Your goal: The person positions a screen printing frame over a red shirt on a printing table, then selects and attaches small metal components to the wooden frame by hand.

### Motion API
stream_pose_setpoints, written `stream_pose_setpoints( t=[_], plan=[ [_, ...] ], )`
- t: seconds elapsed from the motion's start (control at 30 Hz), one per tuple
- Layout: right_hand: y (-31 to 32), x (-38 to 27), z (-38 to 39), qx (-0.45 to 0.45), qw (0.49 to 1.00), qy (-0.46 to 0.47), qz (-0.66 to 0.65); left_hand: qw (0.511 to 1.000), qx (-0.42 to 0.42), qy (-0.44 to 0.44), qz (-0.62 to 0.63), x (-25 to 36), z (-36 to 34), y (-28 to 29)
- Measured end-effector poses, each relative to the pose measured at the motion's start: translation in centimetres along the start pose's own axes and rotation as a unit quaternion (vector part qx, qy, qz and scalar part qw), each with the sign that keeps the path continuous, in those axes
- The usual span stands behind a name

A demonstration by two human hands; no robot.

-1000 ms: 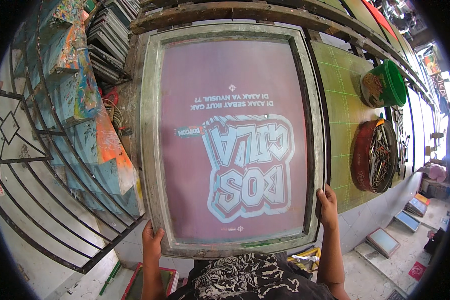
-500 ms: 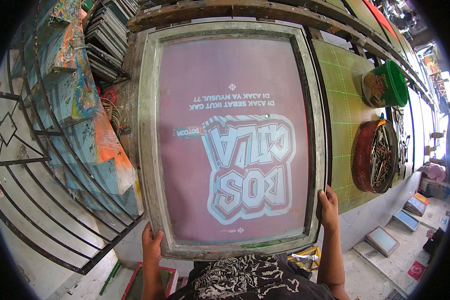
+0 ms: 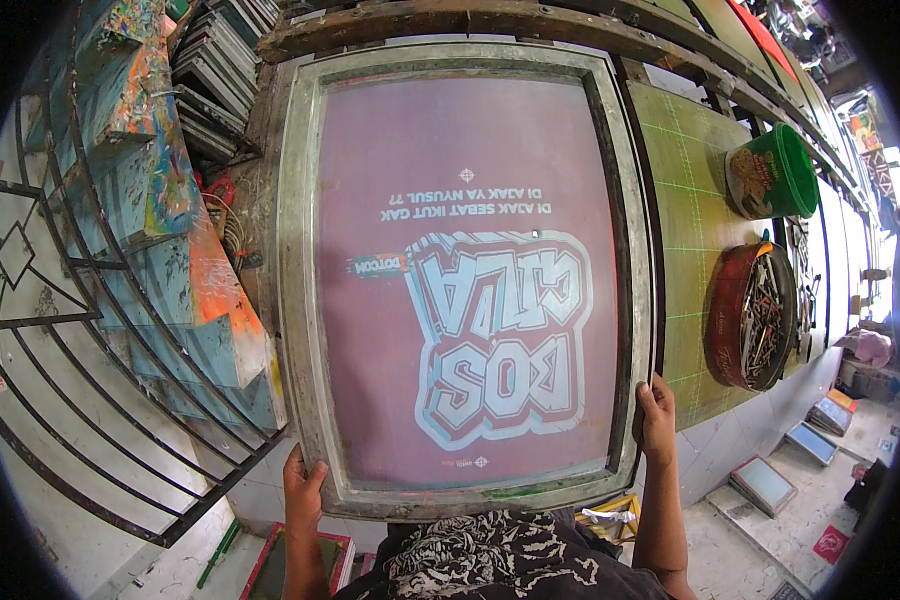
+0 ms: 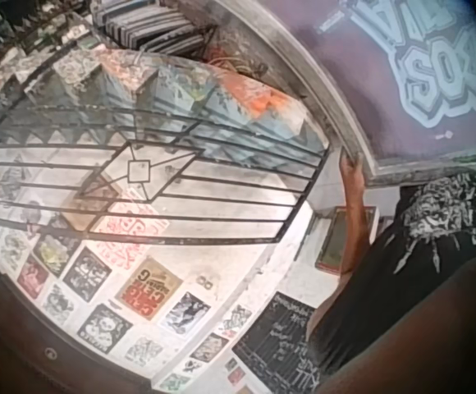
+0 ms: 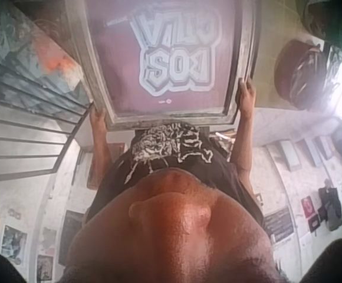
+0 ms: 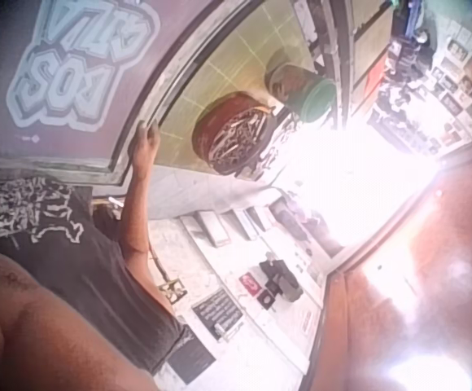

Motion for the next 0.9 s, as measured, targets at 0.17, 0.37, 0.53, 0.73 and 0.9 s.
stream_pose_setpoints(
  t=[0.17, 0.37, 0.53, 0.73, 0.9],
  plan=[
    [-0.44, -0.44, 0.02, -0.017, 1.0, 0.001, 0.004, 1.0, 0.005, 0.006, 0.009, -0.57, -0.05, 0.19],
    [0.02, -0.03, 0.02, -0.014, 1.0, 0.014, 0.023, 1.0, 0.012, 0.007, 0.0, -0.35, -0.06, 0.15],
    [-0.07, -0.12, -0.01, -0.011, 1.0, 0.01, 0.023, 0.999, 0.035, -0.011, 0.016, 0.42, -0.02, -0.54],
    [-0.48, -0.45, 0.1, -0.004, 1.0, 0.007, 0.023, 0.999, 0.032, -0.016, 0.025, 0.32, -0.01, -0.49],
    [0.14, -0.12, 0.04, -0.01, 0.999, 0.003, 0.03, 0.999, 0.034, -0.012, 0.02, 0.3, -0.02, -0.42]
  ],
)
Point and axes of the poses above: each hand's wrist, its own z-axis away from the middle knuckle, its own y-axis out of the back of the hand, x = y × z, the point moved 2 cm from there along -z, towards the middle knuckle, and after that the axes turned 15 degrees about -z, right-handed, at the moved point
